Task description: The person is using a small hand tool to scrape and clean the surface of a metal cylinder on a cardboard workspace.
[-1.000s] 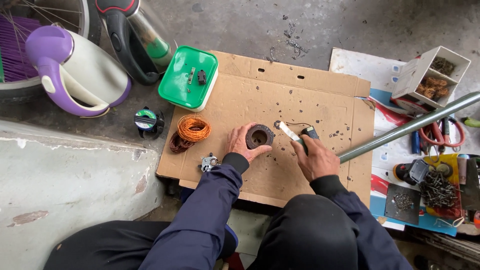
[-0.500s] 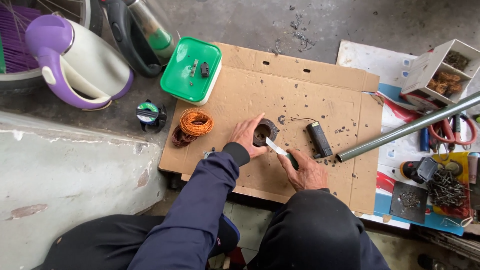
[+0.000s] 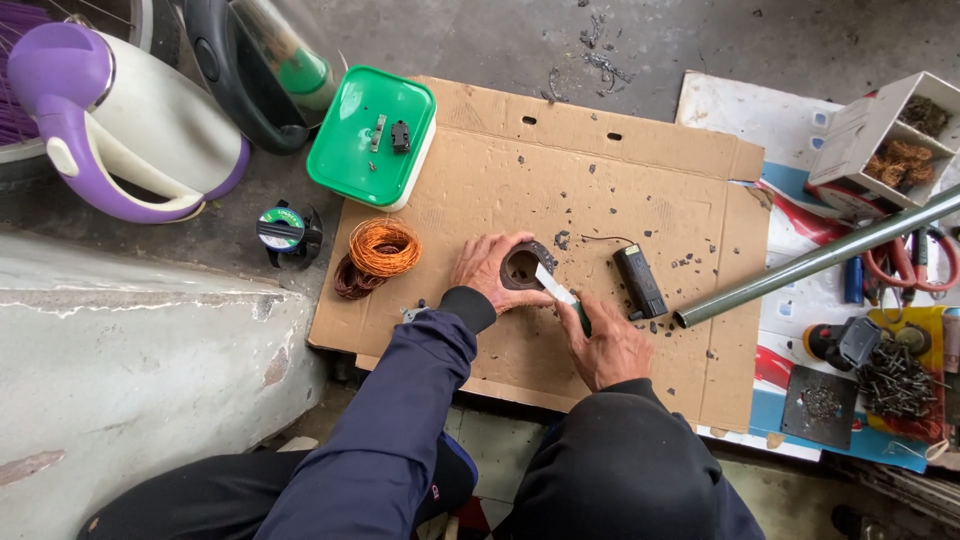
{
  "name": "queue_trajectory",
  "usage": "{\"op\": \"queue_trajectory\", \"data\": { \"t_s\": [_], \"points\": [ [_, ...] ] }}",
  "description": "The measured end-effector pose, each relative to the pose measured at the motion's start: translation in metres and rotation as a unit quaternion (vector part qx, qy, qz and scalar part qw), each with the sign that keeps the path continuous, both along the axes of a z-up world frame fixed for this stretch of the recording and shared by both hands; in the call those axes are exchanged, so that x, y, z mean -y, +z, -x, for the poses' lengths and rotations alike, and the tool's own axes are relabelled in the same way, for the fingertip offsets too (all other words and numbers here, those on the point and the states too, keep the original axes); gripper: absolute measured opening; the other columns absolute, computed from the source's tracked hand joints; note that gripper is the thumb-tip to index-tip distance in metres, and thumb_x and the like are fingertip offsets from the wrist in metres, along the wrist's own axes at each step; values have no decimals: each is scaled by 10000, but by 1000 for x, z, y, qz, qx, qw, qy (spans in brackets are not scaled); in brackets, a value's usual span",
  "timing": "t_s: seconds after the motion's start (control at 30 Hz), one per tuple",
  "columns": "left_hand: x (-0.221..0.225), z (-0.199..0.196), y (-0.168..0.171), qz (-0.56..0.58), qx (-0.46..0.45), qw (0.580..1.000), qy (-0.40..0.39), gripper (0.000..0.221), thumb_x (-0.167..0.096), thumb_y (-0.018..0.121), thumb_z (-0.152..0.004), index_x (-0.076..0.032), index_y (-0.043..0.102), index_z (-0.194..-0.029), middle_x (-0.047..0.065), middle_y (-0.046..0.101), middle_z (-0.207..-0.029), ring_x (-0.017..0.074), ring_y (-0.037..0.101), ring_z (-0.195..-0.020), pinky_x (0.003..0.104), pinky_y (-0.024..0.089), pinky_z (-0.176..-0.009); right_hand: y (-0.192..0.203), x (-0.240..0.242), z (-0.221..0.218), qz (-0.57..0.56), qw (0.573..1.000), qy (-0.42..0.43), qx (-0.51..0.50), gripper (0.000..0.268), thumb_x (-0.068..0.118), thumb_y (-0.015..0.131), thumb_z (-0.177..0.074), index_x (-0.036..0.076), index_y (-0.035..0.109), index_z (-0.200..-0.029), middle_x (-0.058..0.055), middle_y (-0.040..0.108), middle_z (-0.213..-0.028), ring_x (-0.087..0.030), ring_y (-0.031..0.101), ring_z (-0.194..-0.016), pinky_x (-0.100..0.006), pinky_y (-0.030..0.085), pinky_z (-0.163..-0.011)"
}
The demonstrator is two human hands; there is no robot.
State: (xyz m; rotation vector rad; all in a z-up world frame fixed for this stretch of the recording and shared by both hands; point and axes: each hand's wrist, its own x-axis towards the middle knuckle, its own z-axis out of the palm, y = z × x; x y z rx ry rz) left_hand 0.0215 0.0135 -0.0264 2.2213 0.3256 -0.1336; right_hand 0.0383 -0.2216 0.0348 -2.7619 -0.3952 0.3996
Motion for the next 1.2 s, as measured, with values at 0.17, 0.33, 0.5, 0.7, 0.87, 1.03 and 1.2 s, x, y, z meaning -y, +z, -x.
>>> {"op": "queue_trajectory", "data": {
  "t_s": [0.17,0.33,0.5,0.7,0.87,1.03,1.2],
  "points": [
    [-5,0,-6,6,-7,1000,-11,1116,-829,918,-660,-486,453,-1615,51,568,-1503,317,546,-1448,494,427,-1251,3,-3,1,-11,1000,-10,-14,636,767,502,-1092,304,703,-1479,-51,776,-1204,-357,760,-1163,-581,685,-961],
    [-9,2,-17,12,-2,999,-30,1185,-828,945,-624,-487,442,-1642,70,575,-1528,336,556,-1439,505,424,-1264,-16,11,11,1,1000,-6,-15,585,789,547,-1044,379,711,-1429,-6,774,-1204,-332,773,-1137,-556,671,-987],
    [-9,0,-12,2,-1,999,-35,1169,-803,951,-646,-474,435,-1642,76,575,-1522,338,552,-1451,495,428,-1268,-12,9,13,-24,1000,-10,3,547,738,569,-1069,342,729,-1412,-34,771,-1111,-345,783,-1052,-549,683,-881],
    [-11,0,-4,17,-29,999,-39,1133,-769,962,-672,-486,431,-1632,69,550,-1540,339,506,-1494,506,405,-1292,-10,-1,26,-24,999,-44,10,611,738,548,-1080,304,716,-1476,-118,795,-1225,-403,777,-1142,-572,689,-930],
    [-12,-2,-7,12,-37,998,-48,1123,-784,949,-684,-496,422,-1633,69,546,-1559,332,482,-1527,517,404,-1295,-13,-3,28,-17,998,-38,48,606,749,569,-1077,292,735,-1439,-93,799,-1162,-362,795,-1078,-546,694,-881],
    [-9,0,-1,2,-26,999,-46,1120,-784,942,-691,-482,418,-1633,77,562,-1534,335,497,-1512,514,407,-1296,-23,6,25,0,994,-11,104,547,748,610,-1052,331,734,-1384,-42,770,-1089,-310,793,-1008,-497,675,-827],
    [-9,0,-5,-6,-20,999,-41,1131,-786,935,-692,-452,423,-1644,83,569,-1527,346,509,-1496,512,408,-1298,-28,13,13,-43,994,8,97,519,706,677,-1036,310,752,-1362,-48,766,-1078,-319,781,-1032,-502,661,-839]
  ]
}}
